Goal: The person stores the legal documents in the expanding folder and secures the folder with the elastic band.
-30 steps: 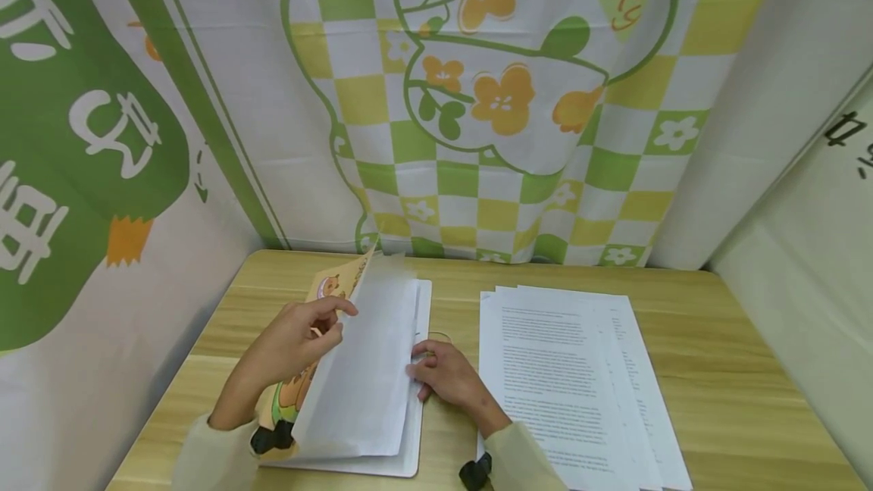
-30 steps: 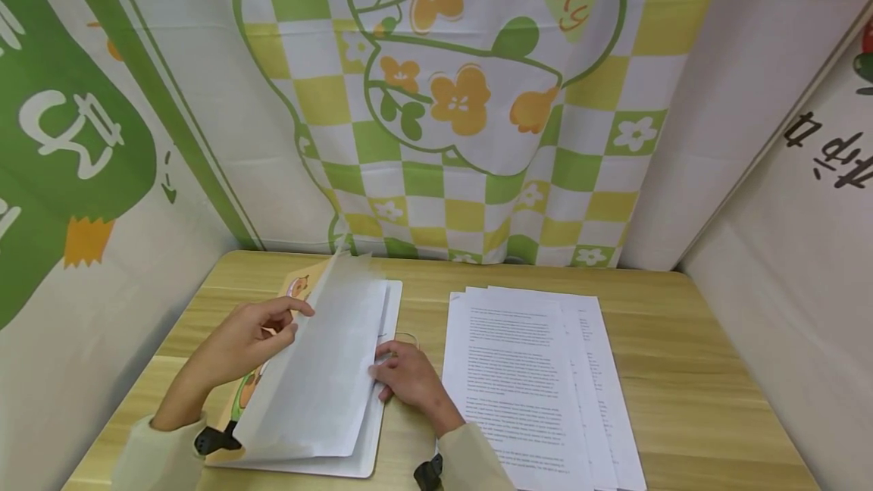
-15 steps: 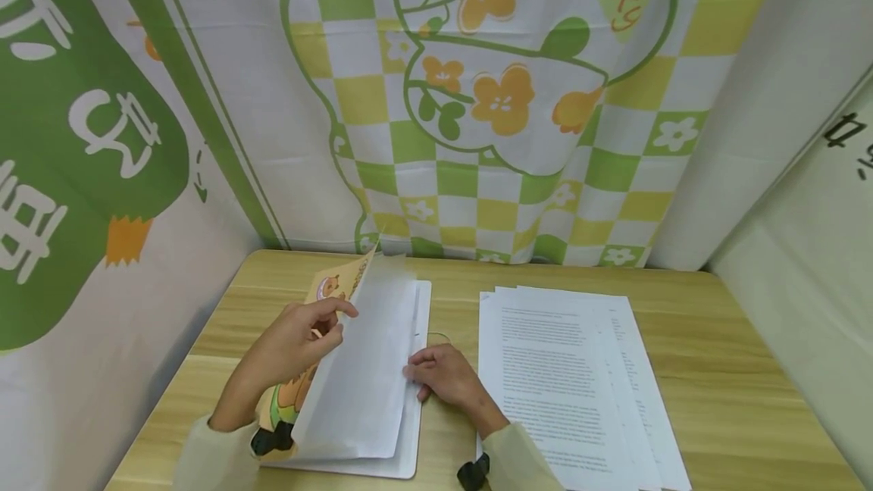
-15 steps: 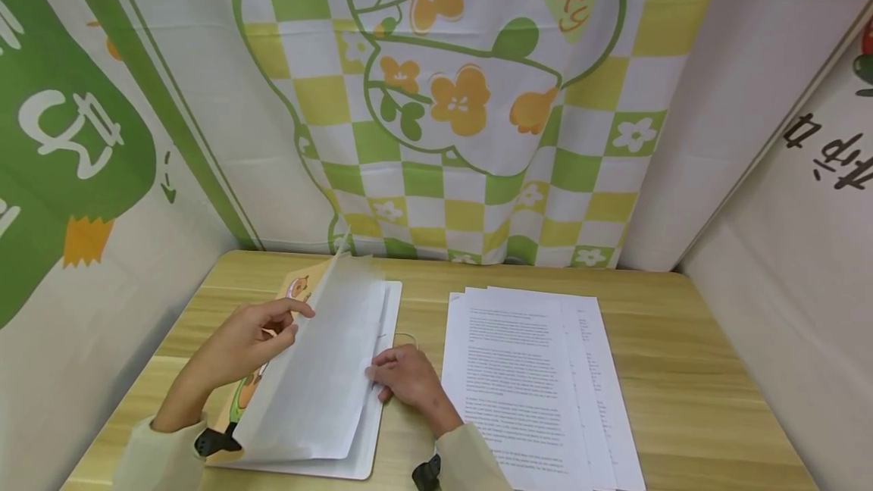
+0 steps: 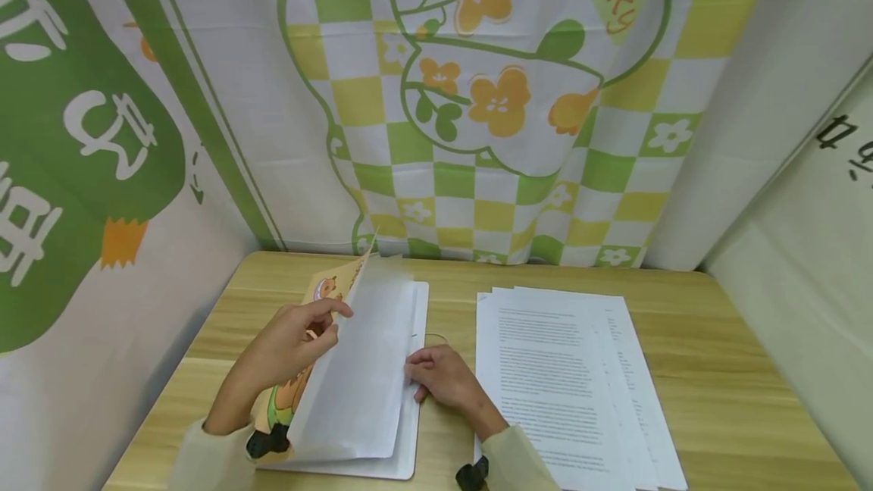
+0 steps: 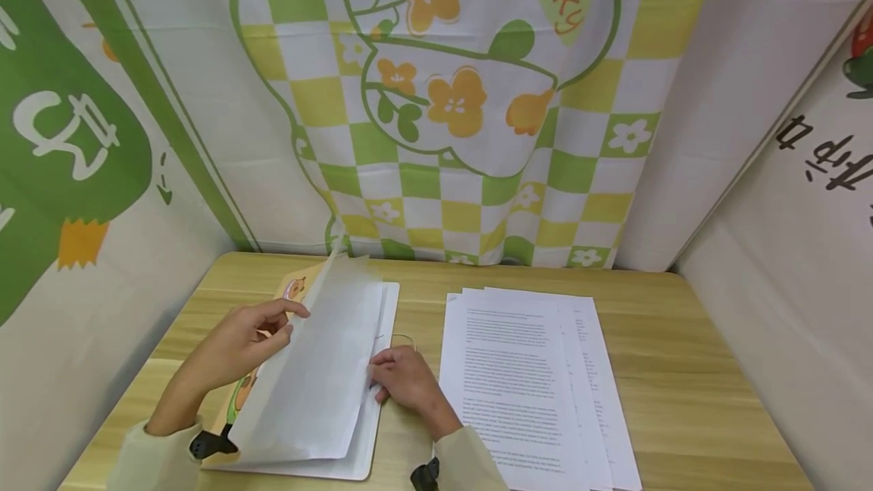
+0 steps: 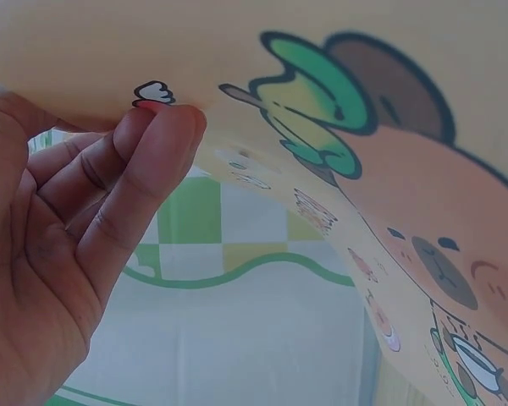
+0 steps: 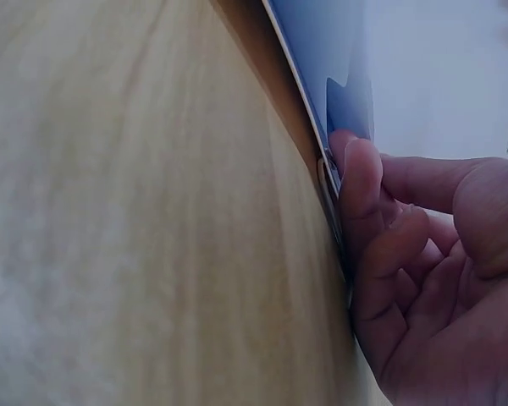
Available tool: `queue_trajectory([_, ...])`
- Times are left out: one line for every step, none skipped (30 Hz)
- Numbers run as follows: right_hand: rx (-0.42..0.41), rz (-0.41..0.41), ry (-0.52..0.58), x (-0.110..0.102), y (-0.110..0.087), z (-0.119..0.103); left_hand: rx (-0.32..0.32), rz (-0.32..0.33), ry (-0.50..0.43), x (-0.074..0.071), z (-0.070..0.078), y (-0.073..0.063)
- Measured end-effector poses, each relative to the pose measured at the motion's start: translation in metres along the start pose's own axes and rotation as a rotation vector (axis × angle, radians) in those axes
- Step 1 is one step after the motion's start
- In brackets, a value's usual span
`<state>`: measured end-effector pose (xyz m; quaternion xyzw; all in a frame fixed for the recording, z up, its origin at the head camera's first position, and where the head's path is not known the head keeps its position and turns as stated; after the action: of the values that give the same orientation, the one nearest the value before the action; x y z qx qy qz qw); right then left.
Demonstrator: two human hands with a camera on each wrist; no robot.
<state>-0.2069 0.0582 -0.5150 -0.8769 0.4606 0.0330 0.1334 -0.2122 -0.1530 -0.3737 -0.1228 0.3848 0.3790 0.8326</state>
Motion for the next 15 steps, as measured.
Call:
queue_trajectory([-0.006, 0.0, -0.005, 0.0, 0.0, 0.0, 0.0, 0.0, 0.001, 0.0, 0.0, 0.0])
queue_trajectory([-0.006, 0.001, -0.006, 0.0, -0.001, -0.001, -0.001, 0.0, 0.004, 0.0, 0.0, 0.0])
queue_trajectory([-0.006, 0.005, -0.01, 0.0, -0.001, -0.001, -0.001, 0.0, 0.006, 0.0, -0.001, 0.0])
queue_trajectory([-0.005, 0.008, -0.013, 0.0, -0.001, -0.001, -0.001, 0.0, 0.008, 0.0, -0.001, 0.0])
queue_trajectory([-0.003, 0.012, -0.016, 0.0, -0.002, -0.001, -0.001, 0.0, 0.009, 0.001, -0.001, 0.0])
queue_trajectory([0.002, 0.019, -0.022, -0.001, -0.003, -0.001, -0.001, 0.001, 0.011, 0.001, -0.001, 0.0])
queue_trajectory([0.004, 0.027, -0.028, -0.001, -0.004, -0.002, -0.001, 0.002, 0.013, 0.001, -0.002, 0.0])
queue_trajectory([0.005, 0.034, -0.036, -0.002, -0.005, -0.002, 0.0, 0.003, 0.014, 0.001, -0.002, 0.0])
queue_trajectory([0.004, 0.041, -0.041, -0.003, -0.006, -0.003, 0.001, 0.005, 0.015, 0.001, -0.002, 0.0])
queue_trajectory([0.003, 0.045, -0.049, -0.004, -0.008, -0.004, 0.002, 0.006, 0.015, 0.001, -0.002, 0.0])
queue_trajectory([0.001, 0.049, -0.06, -0.006, -0.009, -0.005, 0.003, 0.007, 0.013, 0.001, -0.002, 0.0])
queue_trajectory([0.0, 0.05, -0.072, -0.007, -0.011, -0.006, 0.003, 0.008, 0.013, 0.001, -0.003, 0.0])
queue_trajectory([-0.002, 0.049, -0.083, -0.008, -0.012, -0.007, 0.004, 0.01, 0.012, 0.001, -0.003, 0.0])
queue_trajectory([-0.002, 0.047, -0.099, -0.009, -0.014, -0.009, 0.005, 0.01, 0.012, 0.001, -0.003, 0.0])
queue_trajectory([0.001, 0.047, -0.113, -0.011, -0.016, -0.01, 0.004, 0.011, 0.012, 0.002, -0.003, 0.0])
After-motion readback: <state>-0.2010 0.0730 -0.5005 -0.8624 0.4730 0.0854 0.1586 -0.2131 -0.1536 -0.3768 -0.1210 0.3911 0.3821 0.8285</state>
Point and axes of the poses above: each hand's wrist, its own y-axis towards the middle knuckle, its own x-axis out of the palm, z = x × y, the point moved 7 cm from there along y, towards the middle knuckle, and after that the axes turned 15 degrees about -z, right-handed, at the moved point
